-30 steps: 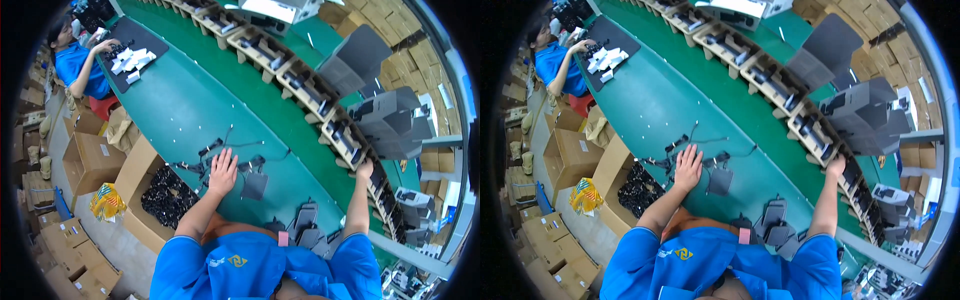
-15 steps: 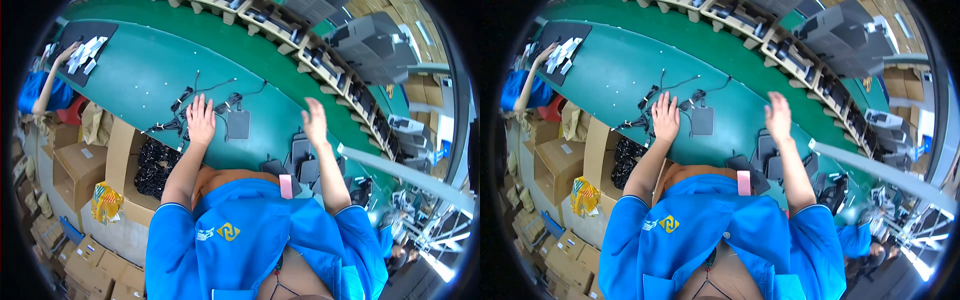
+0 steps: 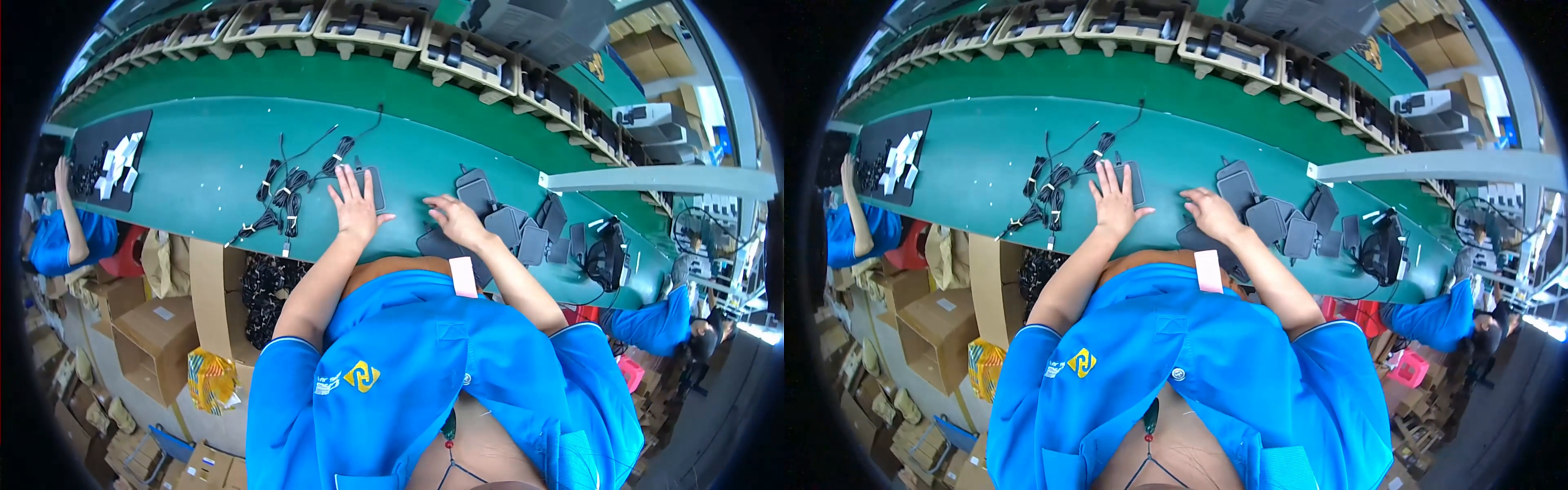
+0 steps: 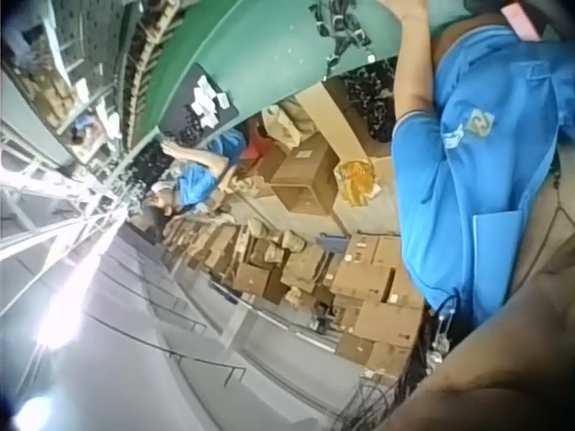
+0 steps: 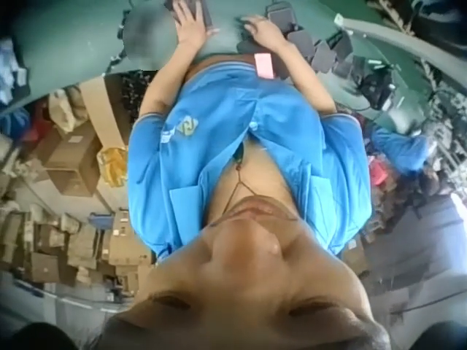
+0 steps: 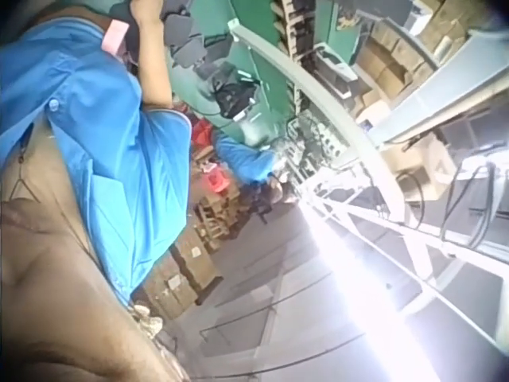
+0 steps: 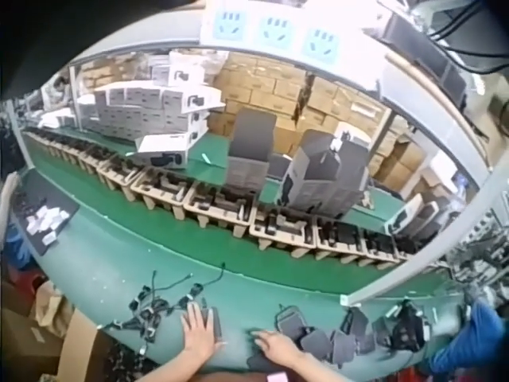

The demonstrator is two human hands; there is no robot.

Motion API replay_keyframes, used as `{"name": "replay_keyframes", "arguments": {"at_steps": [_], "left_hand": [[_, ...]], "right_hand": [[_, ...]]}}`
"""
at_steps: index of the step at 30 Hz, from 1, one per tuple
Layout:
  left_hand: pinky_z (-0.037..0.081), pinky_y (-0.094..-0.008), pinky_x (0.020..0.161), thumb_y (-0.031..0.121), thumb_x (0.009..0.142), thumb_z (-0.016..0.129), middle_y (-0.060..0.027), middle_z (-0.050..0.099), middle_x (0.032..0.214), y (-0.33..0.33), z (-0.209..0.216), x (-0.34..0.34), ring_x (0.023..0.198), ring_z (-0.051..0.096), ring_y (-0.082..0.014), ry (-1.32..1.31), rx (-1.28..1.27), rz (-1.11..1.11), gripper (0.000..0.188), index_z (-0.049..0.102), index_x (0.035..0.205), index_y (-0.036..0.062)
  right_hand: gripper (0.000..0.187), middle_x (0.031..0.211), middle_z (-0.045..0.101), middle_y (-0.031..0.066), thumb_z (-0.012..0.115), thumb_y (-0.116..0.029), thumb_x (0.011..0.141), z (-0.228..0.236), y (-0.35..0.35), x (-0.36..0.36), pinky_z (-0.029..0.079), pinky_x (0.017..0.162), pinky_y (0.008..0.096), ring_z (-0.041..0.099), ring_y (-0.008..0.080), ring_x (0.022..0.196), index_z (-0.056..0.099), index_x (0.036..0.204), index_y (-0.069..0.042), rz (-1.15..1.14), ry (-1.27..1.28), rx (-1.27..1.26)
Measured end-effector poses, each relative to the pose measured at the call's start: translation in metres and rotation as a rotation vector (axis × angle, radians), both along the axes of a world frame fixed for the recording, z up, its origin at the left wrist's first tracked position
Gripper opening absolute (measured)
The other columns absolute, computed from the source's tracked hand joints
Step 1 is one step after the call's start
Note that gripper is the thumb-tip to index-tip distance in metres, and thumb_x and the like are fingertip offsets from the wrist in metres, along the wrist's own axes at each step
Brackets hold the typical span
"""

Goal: The person sorts and arranges small electronic components and their packaging trays on an assembly line by hand.

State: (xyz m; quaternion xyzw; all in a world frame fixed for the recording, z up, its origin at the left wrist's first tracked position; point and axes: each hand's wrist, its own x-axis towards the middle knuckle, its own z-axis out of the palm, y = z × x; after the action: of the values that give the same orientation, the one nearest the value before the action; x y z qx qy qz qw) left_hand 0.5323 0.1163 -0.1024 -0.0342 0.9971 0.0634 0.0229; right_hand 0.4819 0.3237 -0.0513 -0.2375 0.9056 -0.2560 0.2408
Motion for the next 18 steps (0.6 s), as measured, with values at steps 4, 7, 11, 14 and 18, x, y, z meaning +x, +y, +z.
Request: {"name": "replay_keyframes", "arguments": {"at_steps": [4,7,11,14,18], "left_hand": [[0.021,-0.0573,0.100,0.044,0.078,0.055,-0.0404,0.016,0.134,-0.004,-0.030,-0.002,0.126,0.015,-0.0527,-0.033,0.032,-0.094,0.077,0.029,0.133,-0.0030],[0.024,-0.0586,0.097,0.050,0.079,0.052,-0.0373,0.019,0.134,0.003,-0.065,0.006,0.128,0.015,-0.0493,0.015,-0.394,-0.150,0.079,0.029,0.134,-0.0015],[0.027,-0.0572,0.097,0.052,0.080,0.049,-0.0356,0.020,0.135,-0.017,-0.053,-0.006,0.128,0.016,-0.0475,-0.154,-0.053,-0.202,0.078,0.028,0.134,-0.0004],[0.028,-0.0554,0.098,0.051,0.081,0.048,-0.0348,0.020,0.135,-0.027,-0.019,-0.017,0.129,0.017,-0.0469,-0.348,0.427,-0.246,0.077,0.028,0.135,0.0002],[0.031,-0.0473,0.099,0.042,0.086,0.046,-0.0339,0.020,0.136,-0.014,0.018,-0.002,0.127,0.021,-0.0465,-0.211,-0.184,-0.156,0.067,0.026,0.135,0.0003]], "right_hand": [[0.025,0.102,0.059,0.0100,0.050,-0.010,0.084,-0.008,-0.001,0.008,0.046,0.076,0.0336,0.059,0.0261,0.085,0.058,0.108,-0.005,-0.005,0.032,-0.069],[0.027,0.107,0.058,0.0101,0.051,-0.013,0.084,-0.009,-0.003,0.009,0.046,0.079,0.0359,0.058,0.0291,0.090,0.056,0.110,-0.007,0.011,-0.061,-0.087],[0.029,0.110,0.057,0.0100,0.052,-0.013,0.083,-0.001,-0.008,0.008,0.046,0.081,0.0365,0.057,0.0298,0.093,0.055,0.111,-0.008,-0.010,-0.042,-0.111],[0.031,0.111,0.056,0.0099,0.053,-0.012,0.082,0.001,-0.016,0.006,0.046,0.082,0.0363,0.056,0.0295,0.095,0.055,0.112,-0.008,-0.049,0.005,-0.130],[0.034,0.107,0.055,0.0085,0.056,-0.006,0.081,-0.026,-0.026,0.004,0.048,0.076,0.0344,0.059,0.0241,0.086,0.053,0.115,-0.008,0.016,0.141,-0.248]]}}
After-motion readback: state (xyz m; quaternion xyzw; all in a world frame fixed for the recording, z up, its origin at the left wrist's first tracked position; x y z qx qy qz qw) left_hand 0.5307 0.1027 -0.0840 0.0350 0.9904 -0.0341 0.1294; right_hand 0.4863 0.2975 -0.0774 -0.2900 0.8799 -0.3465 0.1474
